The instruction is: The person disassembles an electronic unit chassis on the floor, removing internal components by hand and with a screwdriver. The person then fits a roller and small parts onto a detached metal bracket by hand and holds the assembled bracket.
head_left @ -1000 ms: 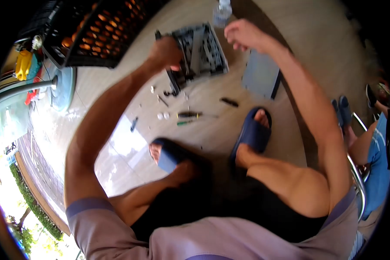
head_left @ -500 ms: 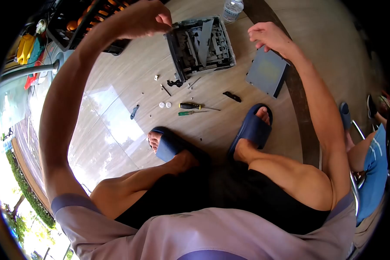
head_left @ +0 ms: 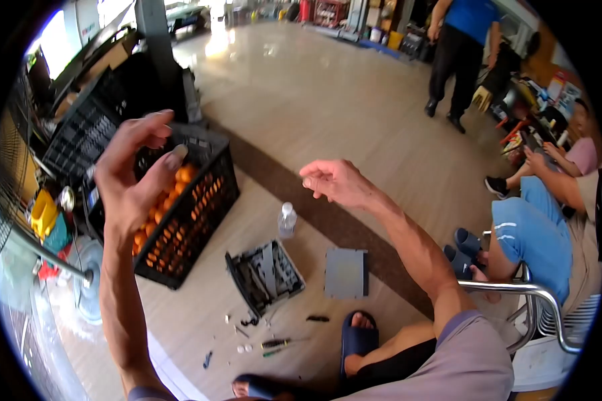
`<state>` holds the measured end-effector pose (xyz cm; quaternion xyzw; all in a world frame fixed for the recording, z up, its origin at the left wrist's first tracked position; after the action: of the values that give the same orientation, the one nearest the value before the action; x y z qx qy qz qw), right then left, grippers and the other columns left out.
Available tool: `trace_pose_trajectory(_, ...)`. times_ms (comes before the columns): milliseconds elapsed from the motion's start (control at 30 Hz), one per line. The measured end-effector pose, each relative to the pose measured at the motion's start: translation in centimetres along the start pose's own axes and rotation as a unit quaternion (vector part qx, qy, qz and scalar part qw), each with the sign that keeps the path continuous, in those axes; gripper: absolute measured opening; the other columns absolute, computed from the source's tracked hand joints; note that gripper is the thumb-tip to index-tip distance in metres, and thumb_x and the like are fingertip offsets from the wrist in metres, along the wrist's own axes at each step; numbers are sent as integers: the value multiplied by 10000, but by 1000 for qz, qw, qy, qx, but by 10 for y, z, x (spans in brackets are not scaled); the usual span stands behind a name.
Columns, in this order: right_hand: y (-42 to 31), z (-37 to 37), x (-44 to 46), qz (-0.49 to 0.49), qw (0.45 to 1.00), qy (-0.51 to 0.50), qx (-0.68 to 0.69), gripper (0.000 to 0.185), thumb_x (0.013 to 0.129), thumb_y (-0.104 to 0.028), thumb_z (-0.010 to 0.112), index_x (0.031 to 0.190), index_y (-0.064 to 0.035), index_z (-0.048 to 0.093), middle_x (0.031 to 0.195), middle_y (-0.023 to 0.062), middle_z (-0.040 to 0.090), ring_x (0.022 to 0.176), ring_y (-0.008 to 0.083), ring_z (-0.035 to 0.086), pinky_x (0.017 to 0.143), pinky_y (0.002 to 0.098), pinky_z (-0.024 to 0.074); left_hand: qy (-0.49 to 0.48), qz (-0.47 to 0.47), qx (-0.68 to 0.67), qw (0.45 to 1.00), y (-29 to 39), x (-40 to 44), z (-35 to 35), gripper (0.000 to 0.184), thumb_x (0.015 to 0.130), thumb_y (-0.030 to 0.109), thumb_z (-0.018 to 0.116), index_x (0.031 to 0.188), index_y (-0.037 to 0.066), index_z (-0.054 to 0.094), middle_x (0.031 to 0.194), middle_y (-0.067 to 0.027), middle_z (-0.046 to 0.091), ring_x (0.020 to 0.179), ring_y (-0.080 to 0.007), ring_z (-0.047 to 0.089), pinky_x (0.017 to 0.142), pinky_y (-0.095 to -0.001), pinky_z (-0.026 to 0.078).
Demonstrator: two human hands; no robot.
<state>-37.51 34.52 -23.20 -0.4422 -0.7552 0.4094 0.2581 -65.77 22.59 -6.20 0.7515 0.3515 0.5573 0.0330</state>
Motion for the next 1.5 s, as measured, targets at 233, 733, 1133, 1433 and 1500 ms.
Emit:
trace_pose_trajectory(233, -289, -104, -88, -451, 864, 222, 19, 277, 959, -165, 615, 1175, 6, 635, 991, 121, 707, 681, 118, 635, 548, 230, 460, 82, 470, -76, 876, 193, -12, -111, 783, 861, 410, 687, 1463, 96, 297, 1404, -120, 443, 1220, -247, 460, 1092, -411, 337)
trace_pose_trajectory(733, -362, -24, -320, -780, 490, 362, -142, 750, 695, -611, 703, 1268, -154, 544, 1264, 99, 507, 1140, 288, 422, 995, 472, 298, 281, 402, -132, 861, 188, -39, -90, 1031, 861, 515, 671, 1583, 158, 28, 1542, -66, 309, 1297, -208, 399, 1145, -335, 278)
trace_pose_trajectory(1133, -355, -65, -343, -760, 513, 381, -117, 669, 743, -516, 659, 1272, -123, 543, 1207, 78, 524, 1100, 256, 441, 954, 432, 320, 245, 390, -100, 882, 178, -15, -71, 955, 895, 466, 635, 1585, 189, 35, 1543, -38, 326, 1259, -205, 447, 1084, -333, 315)
trace_pose_trajectory(1433, -339, -34, -337, -793, 476, 358, -131, 609, 780, -445, 625, 1275, -99, 542, 1164, 62, 537, 1070, 231, 455, 924, 402, 336, 292, 377, -111, 872, 185, -15, -52, 901, 921, 429, 608, 1586, 212, 40, 1544, -18, 339, 1231, -202, 483, 1038, -332, 342)
trace_pose_trajectory(1500, -334, -30, -336, -793, 474, 361, -129, 596, 788, -429, 618, 1275, -94, 542, 1155, 59, 540, 1063, 226, 458, 917, 395, 340, 297, 374, -114, 871, 186, -13, -49, 890, 927, 421, 602, 1586, 217, 41, 1544, -13, 341, 1225, -201, 491, 1027, -331, 348)
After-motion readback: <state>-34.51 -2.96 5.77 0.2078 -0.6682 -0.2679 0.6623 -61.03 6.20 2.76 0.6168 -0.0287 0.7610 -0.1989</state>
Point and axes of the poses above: each hand's wrist, its own x-axis towards the middle knuckle, its own z-axis out of the palm, y = z × x, the point moved 10 cm from there along x, towards the middle knuckle
